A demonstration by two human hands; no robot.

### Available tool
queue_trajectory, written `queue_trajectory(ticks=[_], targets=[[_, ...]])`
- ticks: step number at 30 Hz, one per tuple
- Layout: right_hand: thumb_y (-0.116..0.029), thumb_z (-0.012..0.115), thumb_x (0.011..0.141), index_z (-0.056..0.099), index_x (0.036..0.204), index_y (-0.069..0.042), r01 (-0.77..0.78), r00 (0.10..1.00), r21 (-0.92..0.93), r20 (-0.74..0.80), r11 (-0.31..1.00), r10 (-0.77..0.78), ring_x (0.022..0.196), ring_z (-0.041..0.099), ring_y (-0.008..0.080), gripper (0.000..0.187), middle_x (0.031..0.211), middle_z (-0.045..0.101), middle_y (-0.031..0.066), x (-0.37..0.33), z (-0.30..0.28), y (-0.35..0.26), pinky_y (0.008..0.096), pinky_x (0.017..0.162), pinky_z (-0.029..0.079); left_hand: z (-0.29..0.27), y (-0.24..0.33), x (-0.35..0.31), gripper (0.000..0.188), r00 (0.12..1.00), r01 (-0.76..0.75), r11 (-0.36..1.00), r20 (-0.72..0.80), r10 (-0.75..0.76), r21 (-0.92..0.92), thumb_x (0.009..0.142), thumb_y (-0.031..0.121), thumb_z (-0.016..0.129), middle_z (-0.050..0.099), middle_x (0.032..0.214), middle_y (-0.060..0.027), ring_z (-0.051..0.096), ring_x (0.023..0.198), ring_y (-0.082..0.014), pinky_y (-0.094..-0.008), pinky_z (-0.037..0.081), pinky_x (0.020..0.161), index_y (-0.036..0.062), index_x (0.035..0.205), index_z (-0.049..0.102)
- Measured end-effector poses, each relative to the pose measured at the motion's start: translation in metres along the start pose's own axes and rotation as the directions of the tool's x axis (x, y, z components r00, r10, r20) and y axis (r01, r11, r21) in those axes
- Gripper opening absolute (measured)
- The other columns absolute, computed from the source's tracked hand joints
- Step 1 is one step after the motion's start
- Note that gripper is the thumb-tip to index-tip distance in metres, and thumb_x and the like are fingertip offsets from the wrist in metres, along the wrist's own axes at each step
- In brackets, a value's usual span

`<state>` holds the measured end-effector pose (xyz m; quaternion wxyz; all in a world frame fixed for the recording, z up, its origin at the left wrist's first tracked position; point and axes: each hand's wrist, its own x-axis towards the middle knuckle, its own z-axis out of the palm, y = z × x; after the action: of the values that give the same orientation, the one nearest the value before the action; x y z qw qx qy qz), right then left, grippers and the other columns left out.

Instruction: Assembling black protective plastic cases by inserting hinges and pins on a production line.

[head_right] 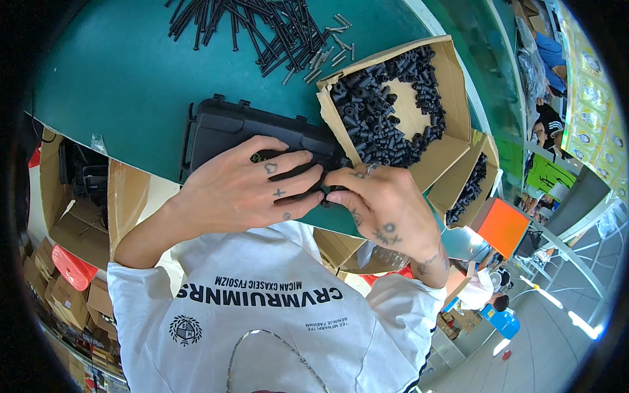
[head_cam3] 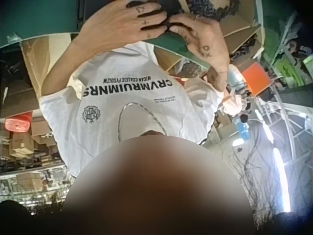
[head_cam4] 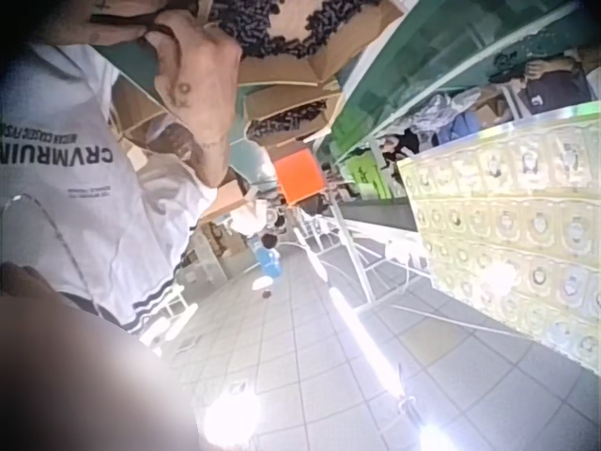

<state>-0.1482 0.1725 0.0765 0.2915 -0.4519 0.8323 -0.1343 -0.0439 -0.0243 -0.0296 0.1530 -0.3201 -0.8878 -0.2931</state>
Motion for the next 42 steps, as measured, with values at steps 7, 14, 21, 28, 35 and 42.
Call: queue_trajectory(ticks=[7,14,21,28,35,42], targets=[[-0.008,0.076,0.079,0.071,0.097,-0.007,-0.161,0.987,0.154,0.035,0.975,0.157,0.062,0.062,0.0329,0.019,0.074,0.066,0.0158,0.005,-0.002,0.0,0.0393,0.056,0.049,0.002,0.0,0.0,0.029,1.0,0.0,1.0,-0.018,0.0,-0.002,0.08,0.022,0.066,0.062,0.118,0.0012,0.059,0.112,-0.0185,-0.0373,0.047,0.094,0.0167,0.108,0.068],[-0.006,0.075,0.078,0.069,0.096,-0.005,-0.067,0.998,0.083,0.028,0.994,0.065,0.061,0.059,0.0357,0.019,0.067,0.061,0.0161,0.013,-0.006,-0.007,0.0422,0.055,0.048,0.002,0.001,0.002,0.025,0.999,0.025,1.0,-0.042,-0.025,0.012,0.08,0.022,0.066,0.063,0.116,0.0013,0.059,0.112,-0.0174,-0.0365,0.047,0.094,0.0171,0.104,0.07],[-0.004,0.073,0.079,0.068,0.095,-0.004,-0.057,0.996,0.103,0.078,0.993,0.049,0.064,0.06,0.0371,0.018,0.07,0.061,0.017,0.01,-0.002,0.002,0.043,0.056,0.047,0.002,0.001,0.001,0.022,0.996,0.004,1.0,-0.085,-0.003,0.014,0.078,0.017,0.066,0.067,0.109,-0.0042,0.062,0.109,-0.0211,-0.0366,0.051,0.092,0.0099,0.098,0.073],[-0.002,0.077,0.075,0.074,0.108,-0.008,-0.006,0.997,0.217,-0.073,0.976,0.022,0.063,0.062,0.0265,0.034,0.07,0.064,0.0096,-0.001,0.015,0.016,0.0337,0.055,0.047,0.002,0.0,-0.004,0.024,0.99,0.011,1.0,-0.143,-0.013,-0.016,0.077,0.012,0.065,0.067,0.105,-0.01,0.065,0.103,-0.0238,-0.0379,0.054,0.088,0.0004,0.096,0.071],[-0.004,0.076,0.077,0.074,0.117,-0.014,-0.003,0.999,-0.107,-0.035,0.994,-0.001,0.057,0.055,0.0233,0.042,0.067,0.06,0.0074,-0.014,0.011,0.017,0.0337,0.056,0.047,-0.003,-0.001,-0.001,0.029,0.991,0.03,0.999,-0.13,-0.026,0.03,0.076,0.015,0.068,0.067,0.109,-0.0092,0.063,0.108,-0.0241,-0.0387,0.052,0.09,0.0012,0.101,0.069],[-0.002,0.076,0.077,0.07,0.124,-0.012,0.141,0.979,0.053,-0.159,0.989,-0.131,0.057,0.055,0.0198,0.049,0.065,0.058,0.0071,-0.015,0.011,0.027,0.0324,0.053,0.045,-0.033,0.005,0.004,0.083,0.939,0.343,0.937,0.057,-0.34,-0.067,0.062,0.03,0.085,0.054,0.136,-0.0125,0.051,0.128,-0.0297,-0.0454,0.039,0.107,0.0047,0.135,0.054]])
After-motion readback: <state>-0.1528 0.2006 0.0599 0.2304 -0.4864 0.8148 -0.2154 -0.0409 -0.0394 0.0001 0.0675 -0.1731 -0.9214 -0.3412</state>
